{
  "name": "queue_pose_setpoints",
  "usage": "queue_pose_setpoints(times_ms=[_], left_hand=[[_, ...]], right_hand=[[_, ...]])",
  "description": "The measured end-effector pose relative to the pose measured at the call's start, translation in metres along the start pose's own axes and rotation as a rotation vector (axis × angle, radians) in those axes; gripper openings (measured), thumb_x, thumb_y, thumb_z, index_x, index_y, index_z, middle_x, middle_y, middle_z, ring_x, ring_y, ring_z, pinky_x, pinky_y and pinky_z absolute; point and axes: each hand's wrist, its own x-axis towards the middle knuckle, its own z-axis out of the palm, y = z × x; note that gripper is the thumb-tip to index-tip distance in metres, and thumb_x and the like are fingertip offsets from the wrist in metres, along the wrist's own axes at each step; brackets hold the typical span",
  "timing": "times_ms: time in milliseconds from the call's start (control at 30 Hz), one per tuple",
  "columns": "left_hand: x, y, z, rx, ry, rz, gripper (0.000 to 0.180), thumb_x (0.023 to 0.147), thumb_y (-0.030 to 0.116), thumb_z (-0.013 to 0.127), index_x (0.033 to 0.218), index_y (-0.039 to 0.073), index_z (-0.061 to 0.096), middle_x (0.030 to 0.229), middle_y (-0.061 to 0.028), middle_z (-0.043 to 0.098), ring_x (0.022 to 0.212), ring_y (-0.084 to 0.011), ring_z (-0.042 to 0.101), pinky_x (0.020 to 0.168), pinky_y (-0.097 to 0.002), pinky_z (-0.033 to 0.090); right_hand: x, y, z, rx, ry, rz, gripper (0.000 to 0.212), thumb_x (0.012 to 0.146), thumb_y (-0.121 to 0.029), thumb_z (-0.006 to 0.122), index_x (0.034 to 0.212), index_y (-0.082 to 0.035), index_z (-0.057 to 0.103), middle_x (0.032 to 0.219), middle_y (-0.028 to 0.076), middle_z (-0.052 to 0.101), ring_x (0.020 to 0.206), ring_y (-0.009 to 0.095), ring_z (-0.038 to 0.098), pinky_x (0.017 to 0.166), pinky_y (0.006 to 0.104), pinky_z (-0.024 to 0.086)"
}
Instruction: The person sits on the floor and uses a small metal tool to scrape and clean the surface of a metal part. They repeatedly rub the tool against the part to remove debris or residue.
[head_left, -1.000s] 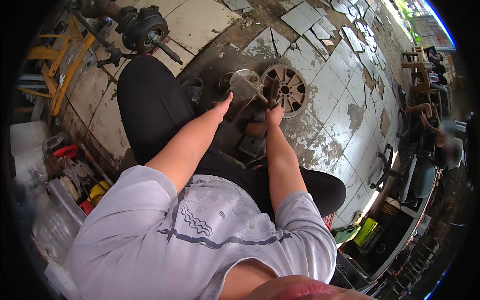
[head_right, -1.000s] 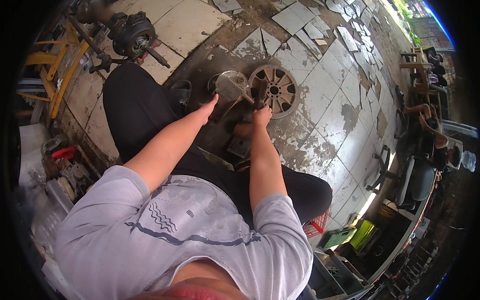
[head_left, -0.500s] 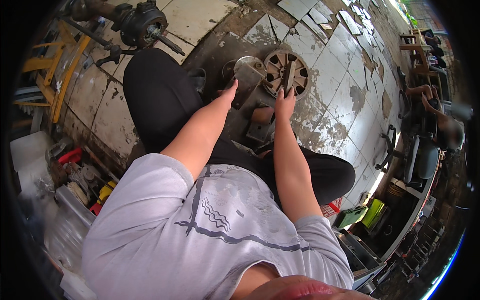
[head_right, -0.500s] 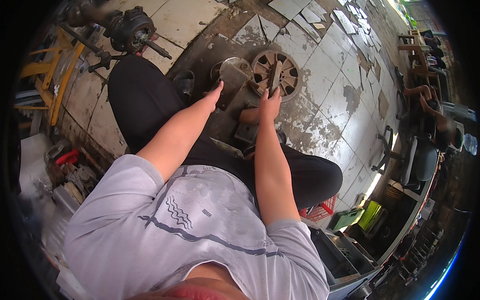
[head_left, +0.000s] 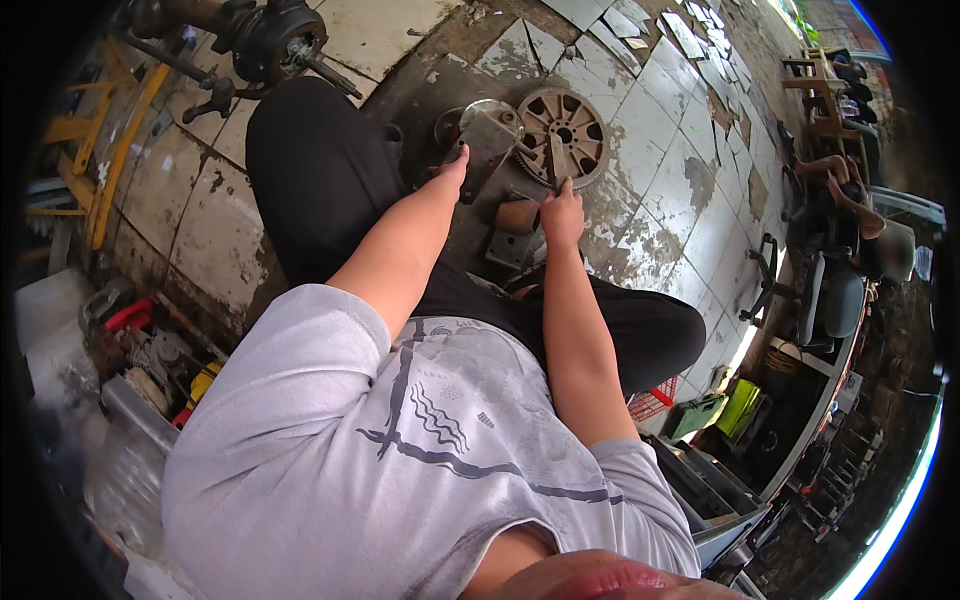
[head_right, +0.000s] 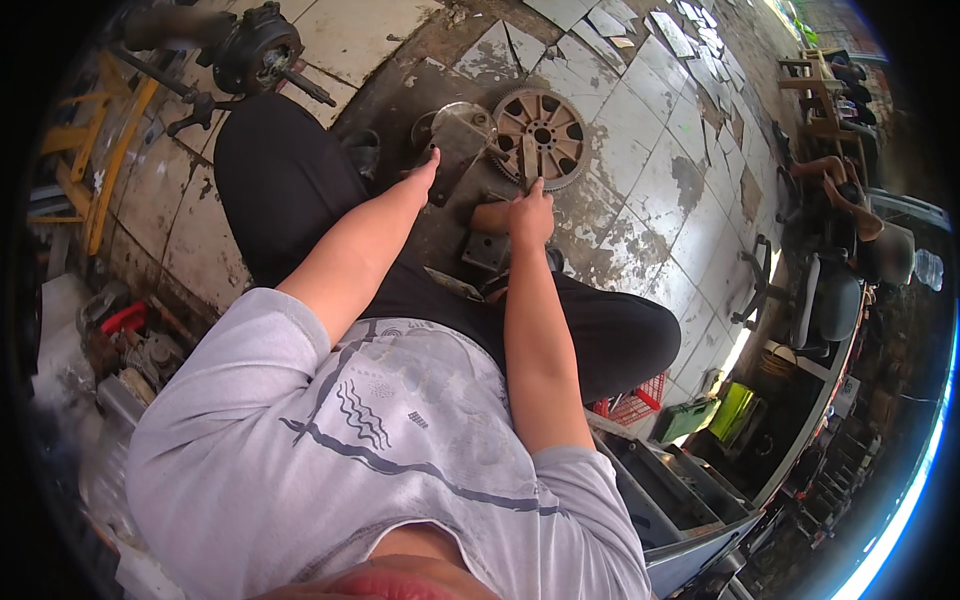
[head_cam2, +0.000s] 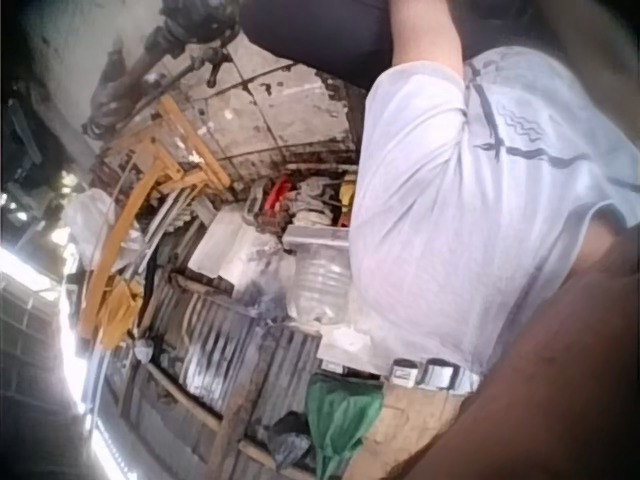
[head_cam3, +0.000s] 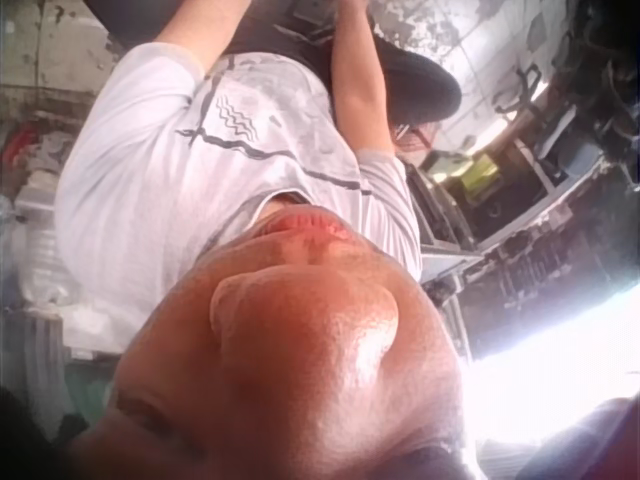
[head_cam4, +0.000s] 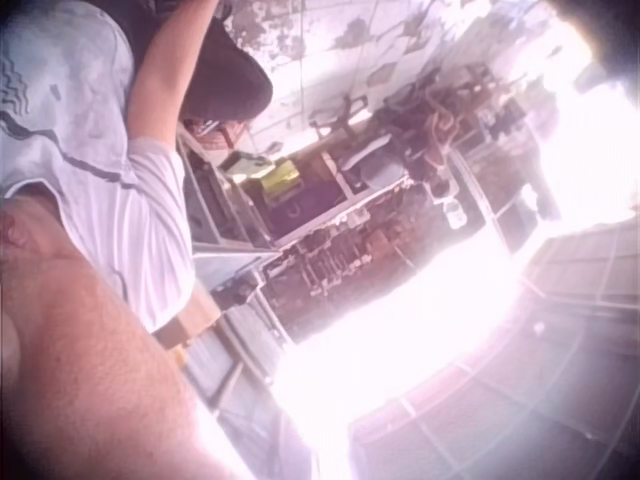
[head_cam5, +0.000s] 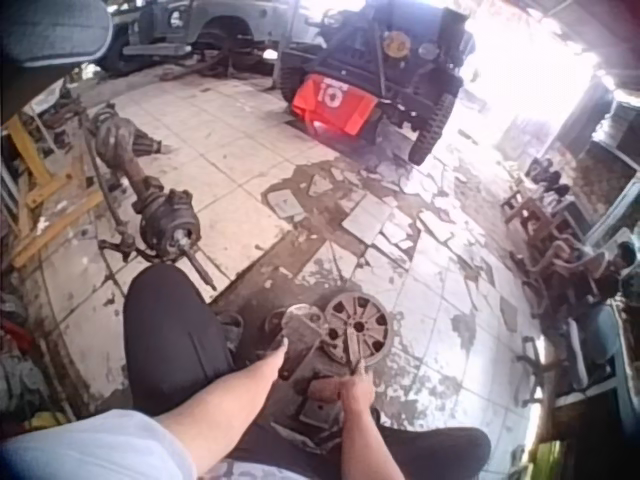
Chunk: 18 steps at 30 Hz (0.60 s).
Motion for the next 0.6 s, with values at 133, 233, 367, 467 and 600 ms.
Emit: queue_pose_setpoints(times_ms=[133,233,367,467,600], left_hand=[[0.006,-0.001,0.001,-0.027,0.046,0.040,0.150,0.071,0.089,0.070,0.166,-0.001,-0.002,0.175,-0.0220,0.010,0.159,-0.0408,0.021,0.127,-0.0568,0.024],[-0.008,-0.001,0.004,-0.020,-0.006,0.028,0.150,0.071,0.089,0.070,0.166,-0.002,-0.001,0.174,-0.0240,0.012,0.158,-0.0430,0.023,0.126,-0.0557,0.025],[-0.002,-0.005,-0.001,-0.047,0.011,0.040,0.150,0.070,0.089,0.070,0.166,-0.002,-0.001,0.174,-0.0237,0.012,0.158,-0.0425,0.023,0.126,-0.0565,0.025],[-0.001,0.000,-0.003,-0.012,0.053,-0.037,0.150,0.070,0.090,0.069,0.167,0.000,-0.002,0.174,-0.0231,0.011,0.159,-0.0416,0.022,0.126,-0.0582,0.023],[-0.025,0.002,0.010,-0.006,-0.012,-0.032,0.150,0.071,0.091,0.068,0.167,0.002,-0.006,0.175,-0.0230,0.009,0.159,-0.0423,0.021,0.126,-0.0597,0.023]], right_hand=[[0.006,-0.014,-0.011,0.310,0.166,-0.188,0.063,0.100,-0.038,0.064,0.155,-0.012,0.048,0.127,0.025,0.063,0.117,0.047,0.062,0.096,0.0507,0.052],[0.007,0.003,0.005,0.194,-0.049,-0.042,0.062,0.100,-0.037,0.063,0.154,-0.009,0.050,0.123,0.026,0.067,0.115,0.048,0.063,0.097,0.0519,0.051],[0.013,0.017,0.009,0.118,-0.041,0.001,0.061,0.100,-0.038,0.062,0.155,-0.014,0.050,0.124,0.025,0.066,0.116,0.046,0.065,0.094,0.0529,0.054],[0.004,0.000,0.009,0.199,0.040,-0.127,0.061,0.100,-0.038,0.063,0.155,-0.014,0.050,0.125,0.024,0.065,0.116,0.045,0.065,0.095,0.0522,0.054],[0.007,0.033,0.030,0.158,-0.045,0.009,0.062,0.101,-0.039,0.062,0.157,-0.018,0.046,0.127,0.023,0.064,0.114,0.044,0.065,0.094,0.0523,0.054]])
